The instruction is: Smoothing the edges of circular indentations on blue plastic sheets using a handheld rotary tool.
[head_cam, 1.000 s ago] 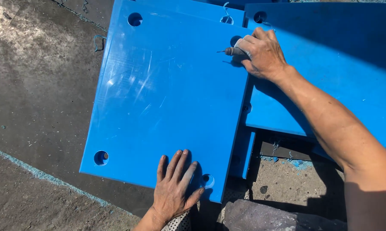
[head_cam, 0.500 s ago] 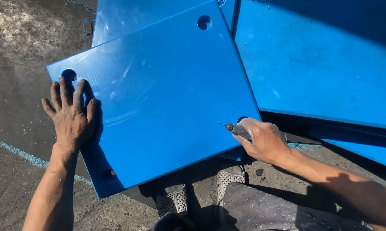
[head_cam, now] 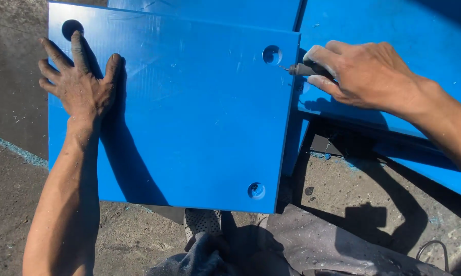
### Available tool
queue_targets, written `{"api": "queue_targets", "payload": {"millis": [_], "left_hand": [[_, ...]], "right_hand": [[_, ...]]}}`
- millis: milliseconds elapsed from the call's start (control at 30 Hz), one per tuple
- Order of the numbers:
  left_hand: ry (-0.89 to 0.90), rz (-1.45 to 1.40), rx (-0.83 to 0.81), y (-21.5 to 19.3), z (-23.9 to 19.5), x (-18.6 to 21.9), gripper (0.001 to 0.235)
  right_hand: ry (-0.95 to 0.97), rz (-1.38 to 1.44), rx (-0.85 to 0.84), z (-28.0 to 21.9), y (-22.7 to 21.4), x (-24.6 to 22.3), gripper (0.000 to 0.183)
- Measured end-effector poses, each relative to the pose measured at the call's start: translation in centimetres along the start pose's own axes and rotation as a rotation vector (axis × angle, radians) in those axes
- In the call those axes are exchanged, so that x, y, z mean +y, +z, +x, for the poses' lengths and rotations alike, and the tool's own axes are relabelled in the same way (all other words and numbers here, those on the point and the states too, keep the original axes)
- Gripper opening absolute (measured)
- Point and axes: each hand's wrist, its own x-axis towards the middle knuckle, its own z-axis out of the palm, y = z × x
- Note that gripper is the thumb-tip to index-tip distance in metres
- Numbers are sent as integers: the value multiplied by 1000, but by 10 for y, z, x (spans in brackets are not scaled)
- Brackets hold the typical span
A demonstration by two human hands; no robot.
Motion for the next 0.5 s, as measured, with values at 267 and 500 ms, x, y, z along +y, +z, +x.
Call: {"api": "queue_targets", "payload": {"millis": [267,500], "left_hand": [[32,21,50,5,-4,-3,90],[49,16,75,-1,-4,1,90]], "right_hand": [[-342,-672,-86,85,-20,-13,29],[-182,-525,-202,120,2,9,36]]}}
